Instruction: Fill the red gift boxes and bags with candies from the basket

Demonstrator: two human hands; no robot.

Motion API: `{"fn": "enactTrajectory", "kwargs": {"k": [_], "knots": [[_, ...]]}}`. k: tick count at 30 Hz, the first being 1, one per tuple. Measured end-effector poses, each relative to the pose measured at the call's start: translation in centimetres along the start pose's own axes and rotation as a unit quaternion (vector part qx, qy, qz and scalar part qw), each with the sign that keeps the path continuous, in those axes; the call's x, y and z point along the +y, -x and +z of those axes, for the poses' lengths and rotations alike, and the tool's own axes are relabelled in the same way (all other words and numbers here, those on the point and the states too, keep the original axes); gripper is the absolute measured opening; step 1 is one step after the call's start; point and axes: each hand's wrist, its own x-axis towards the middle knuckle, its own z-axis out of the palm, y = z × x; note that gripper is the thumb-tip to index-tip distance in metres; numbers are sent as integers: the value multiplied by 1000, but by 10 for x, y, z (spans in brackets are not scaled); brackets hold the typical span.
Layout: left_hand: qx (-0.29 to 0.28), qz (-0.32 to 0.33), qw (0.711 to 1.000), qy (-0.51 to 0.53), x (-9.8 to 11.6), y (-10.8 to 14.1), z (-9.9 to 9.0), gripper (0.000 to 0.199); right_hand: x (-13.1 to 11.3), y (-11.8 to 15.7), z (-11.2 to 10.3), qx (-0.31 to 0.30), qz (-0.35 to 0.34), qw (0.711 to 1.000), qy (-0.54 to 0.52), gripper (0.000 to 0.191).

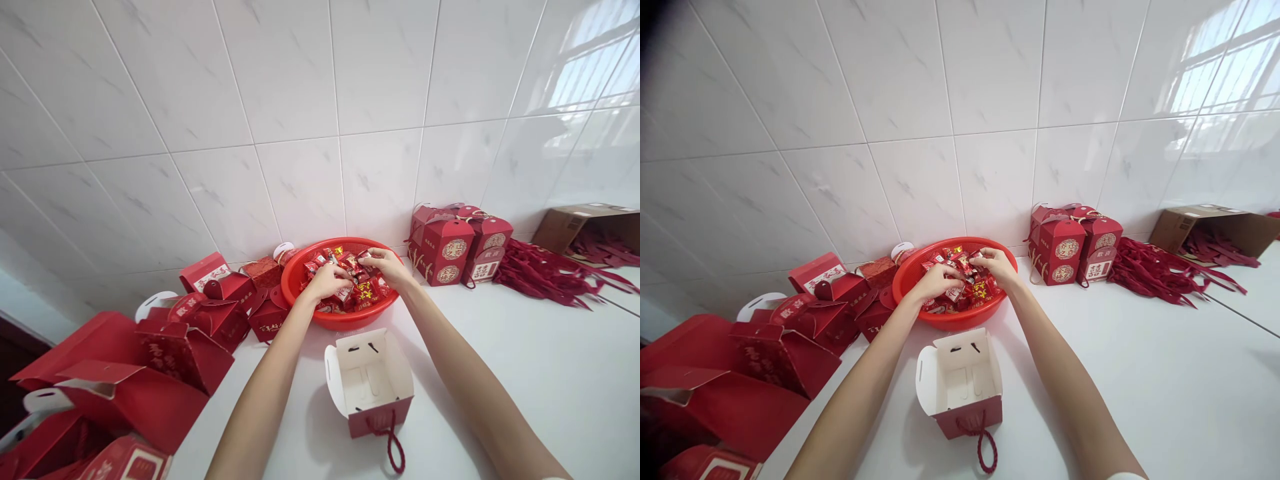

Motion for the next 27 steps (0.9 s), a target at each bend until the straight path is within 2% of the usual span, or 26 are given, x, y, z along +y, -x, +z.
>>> {"fn": "enactTrajectory", "kwargs": {"k": [6,12,17,20,23,27], "knots": [[35,-23,999,26,2,3,-1,16,2,-1,-1,-6,-2,1000,-1,34],[55,-5,995,89,1,1,0,13,-1,1,-1,-26,19,999,-28,37],[54,46,986,151,8,5,1,33,-12,4,0,-49,46,994,-84,40],[64,50,977,195,16,20,0,37,-28,10,4,-76,48,990,-111,42],[22,52,976,211,28,48,-4,36,-50,26,14,-114,11,988,-102,38],[-112,75,972,193,50,92,-16,28,-78,56,31,-172,-22,981,-86,28]]}}
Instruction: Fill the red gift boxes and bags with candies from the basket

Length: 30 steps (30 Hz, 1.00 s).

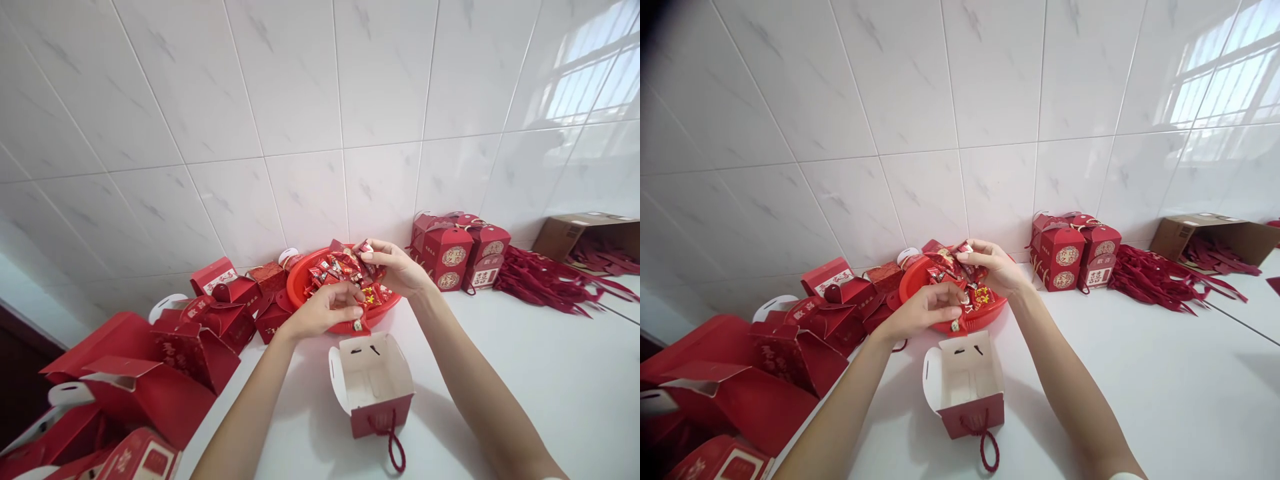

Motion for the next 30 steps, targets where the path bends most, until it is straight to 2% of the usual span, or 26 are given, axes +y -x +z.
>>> {"fn": "enactTrajectory", "kwargs": {"k": [2,4,6,8,13,14,16,19,26,28,30], "knots": [[-77,-2,996,-45,14,15,1,23,-9,10,13,-41,-8,999,8,25],[-118,14,988,-100,25,25,-1,21,-14,19,23,-74,-18,997,14,23],[-110,23,982,-150,33,31,-3,21,-17,25,29,-99,-23,995,24,21],[-98,5,978,-187,39,36,-4,22,-17,30,33,-117,-25,992,42,20],[-94,-103,960,-242,40,42,-3,17,-21,36,34,-148,-44,982,111,20],[-80,-106,960,-246,38,41,-3,16,-23,37,33,-157,-47,978,133,20],[-44,-74,965,-249,34,40,-3,15,-28,40,30,-180,-45,964,188,22],[-16,-21,960,-277,29,35,-7,14,-36,45,24,-205,-40,932,296,24],[12,-40,944,-328,19,33,-18,23,-34,41,19,-214,-23,807,551,11],[1,-50,942,-332,16,34,-19,24,-30,39,22,-220,-9,785,579,9],[-8,-58,940,-336,15,34,-20,24,-25,38,25,-235,3,777,585,10]]}}
